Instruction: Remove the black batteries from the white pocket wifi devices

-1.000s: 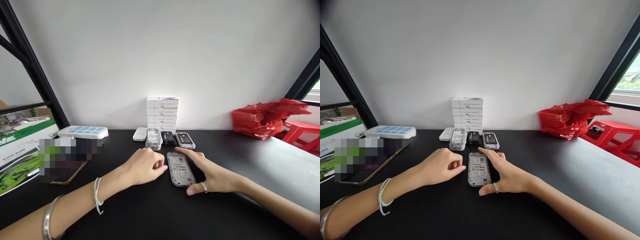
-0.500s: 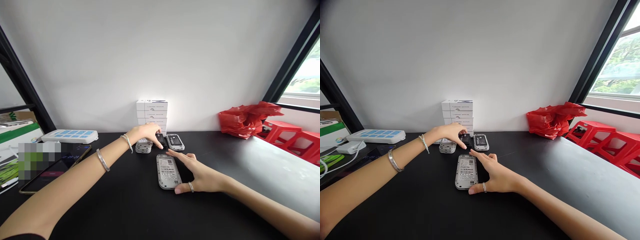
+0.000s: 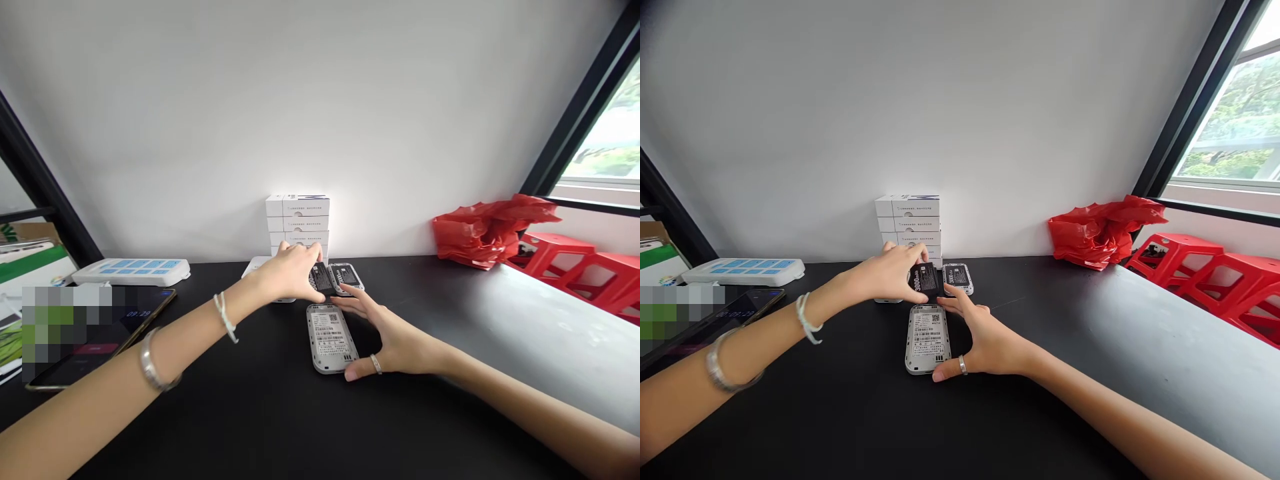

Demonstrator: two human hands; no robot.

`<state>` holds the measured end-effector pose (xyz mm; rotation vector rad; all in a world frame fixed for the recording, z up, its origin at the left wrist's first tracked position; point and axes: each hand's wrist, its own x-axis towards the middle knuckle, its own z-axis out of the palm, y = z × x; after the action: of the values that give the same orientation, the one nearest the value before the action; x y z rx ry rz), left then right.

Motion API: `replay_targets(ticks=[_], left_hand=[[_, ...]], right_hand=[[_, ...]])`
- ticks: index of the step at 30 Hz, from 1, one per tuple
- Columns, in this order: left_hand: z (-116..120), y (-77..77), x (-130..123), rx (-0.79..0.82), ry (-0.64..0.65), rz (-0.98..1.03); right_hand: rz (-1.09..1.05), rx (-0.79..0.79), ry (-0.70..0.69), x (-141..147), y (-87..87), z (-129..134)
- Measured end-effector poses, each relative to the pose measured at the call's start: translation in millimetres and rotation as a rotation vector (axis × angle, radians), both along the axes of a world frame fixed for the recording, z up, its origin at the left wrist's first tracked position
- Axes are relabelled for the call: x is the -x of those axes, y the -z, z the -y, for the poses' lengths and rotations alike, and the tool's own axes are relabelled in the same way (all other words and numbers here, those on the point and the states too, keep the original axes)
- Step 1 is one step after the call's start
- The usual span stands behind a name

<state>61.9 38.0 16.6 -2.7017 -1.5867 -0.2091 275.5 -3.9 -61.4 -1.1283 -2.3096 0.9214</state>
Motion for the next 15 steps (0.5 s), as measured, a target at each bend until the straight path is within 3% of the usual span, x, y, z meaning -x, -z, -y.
replay_targets(ticks=[6,15], left_hand=[[46.3,11.1,-4.2,0.183,0.008,0.076],[51.6,24.1,13.1,0.262,0.019,0.196]], right_hand=[[-0.041,0.036,0.003,1.0,1.9,-0.9],[0.054,0.017,0.034,2.5,-4.1,3.8]])
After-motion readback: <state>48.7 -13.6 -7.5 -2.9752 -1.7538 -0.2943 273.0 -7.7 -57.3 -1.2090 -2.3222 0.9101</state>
